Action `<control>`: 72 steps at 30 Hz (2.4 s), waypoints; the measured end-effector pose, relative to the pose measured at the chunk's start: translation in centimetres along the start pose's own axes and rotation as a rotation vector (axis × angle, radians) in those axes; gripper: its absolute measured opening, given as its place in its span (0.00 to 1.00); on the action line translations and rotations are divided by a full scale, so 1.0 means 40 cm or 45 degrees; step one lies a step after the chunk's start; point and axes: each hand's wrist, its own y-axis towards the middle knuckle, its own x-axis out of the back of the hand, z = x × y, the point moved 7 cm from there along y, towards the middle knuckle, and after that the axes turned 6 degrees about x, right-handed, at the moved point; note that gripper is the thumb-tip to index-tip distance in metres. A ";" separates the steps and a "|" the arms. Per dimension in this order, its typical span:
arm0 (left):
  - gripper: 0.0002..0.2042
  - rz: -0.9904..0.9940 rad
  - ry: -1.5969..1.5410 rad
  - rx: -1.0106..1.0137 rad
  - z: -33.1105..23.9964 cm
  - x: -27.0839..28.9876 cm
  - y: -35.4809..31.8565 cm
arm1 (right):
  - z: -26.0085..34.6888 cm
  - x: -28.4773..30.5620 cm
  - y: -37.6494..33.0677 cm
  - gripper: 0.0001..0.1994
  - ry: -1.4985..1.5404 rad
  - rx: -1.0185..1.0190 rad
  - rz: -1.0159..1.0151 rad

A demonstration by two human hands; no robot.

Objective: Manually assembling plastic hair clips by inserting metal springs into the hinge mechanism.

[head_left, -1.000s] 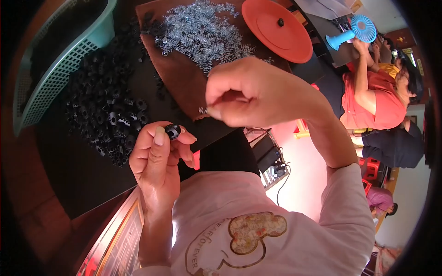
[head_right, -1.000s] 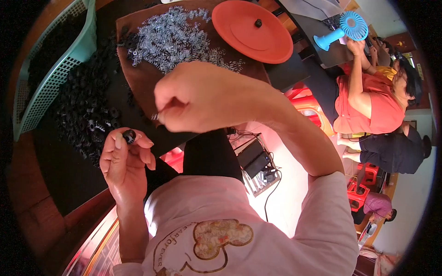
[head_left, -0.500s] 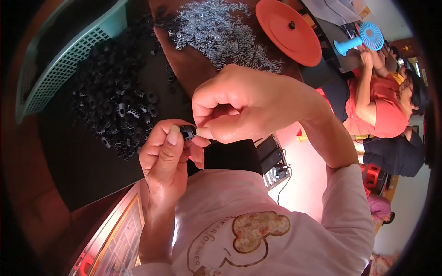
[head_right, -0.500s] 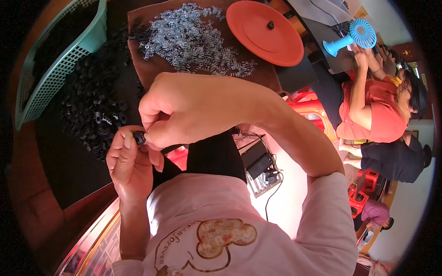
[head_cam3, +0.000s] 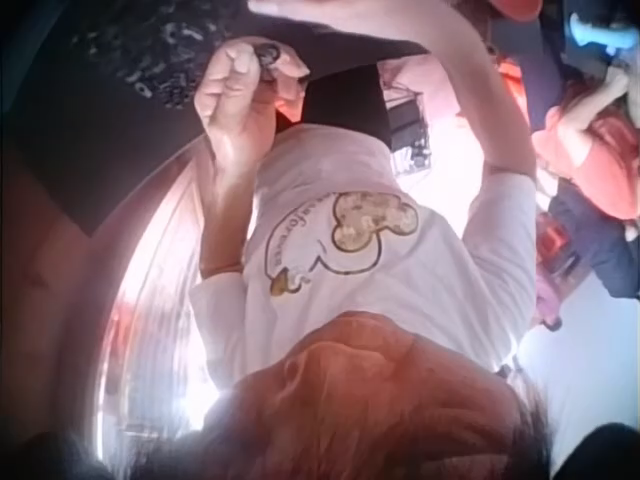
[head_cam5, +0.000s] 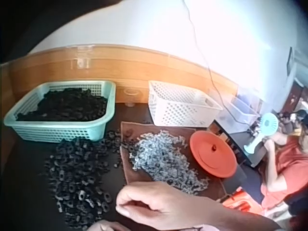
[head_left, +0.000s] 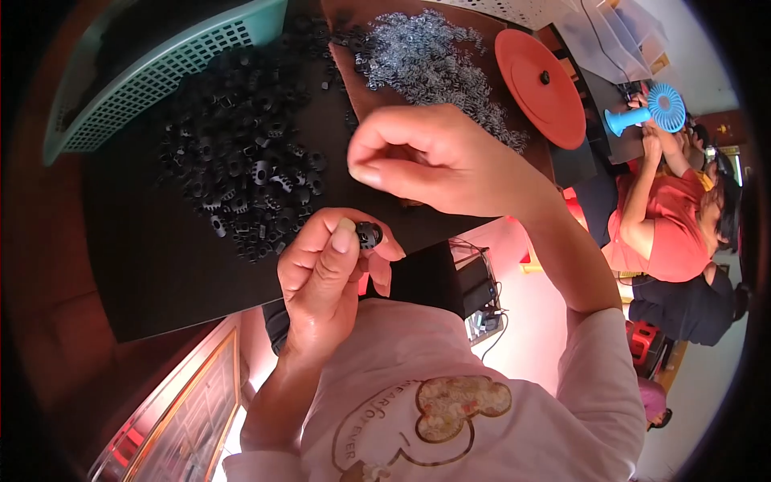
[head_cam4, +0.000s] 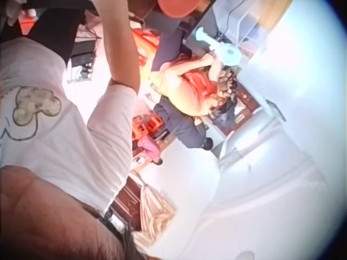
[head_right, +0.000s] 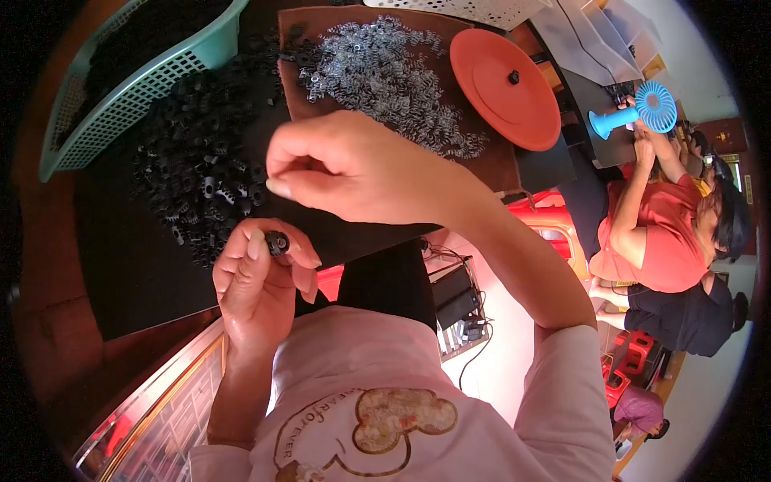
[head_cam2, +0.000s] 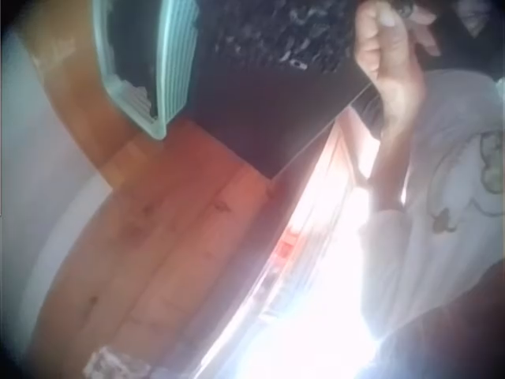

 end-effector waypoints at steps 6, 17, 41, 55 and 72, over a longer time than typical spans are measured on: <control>0.15 0.005 -0.025 -0.015 -0.008 0.005 0.003 | -0.006 -0.062 0.115 0.04 -0.576 0.208 0.040; 0.15 0.034 -0.051 0.021 -0.008 0.007 0.001 | -0.053 -0.048 0.129 0.07 -0.945 0.015 0.216; 0.15 0.011 0.005 0.039 0.001 0.007 0.010 | -0.071 -0.066 0.175 0.07 -0.960 0.071 0.193; 0.14 0.021 -0.034 0.036 0.000 0.002 0.012 | -0.072 -0.047 0.164 0.10 -0.943 0.040 0.216; 0.15 0.029 -0.060 0.037 0.001 0.009 0.011 | -0.029 -0.090 0.178 0.07 -0.956 0.293 0.227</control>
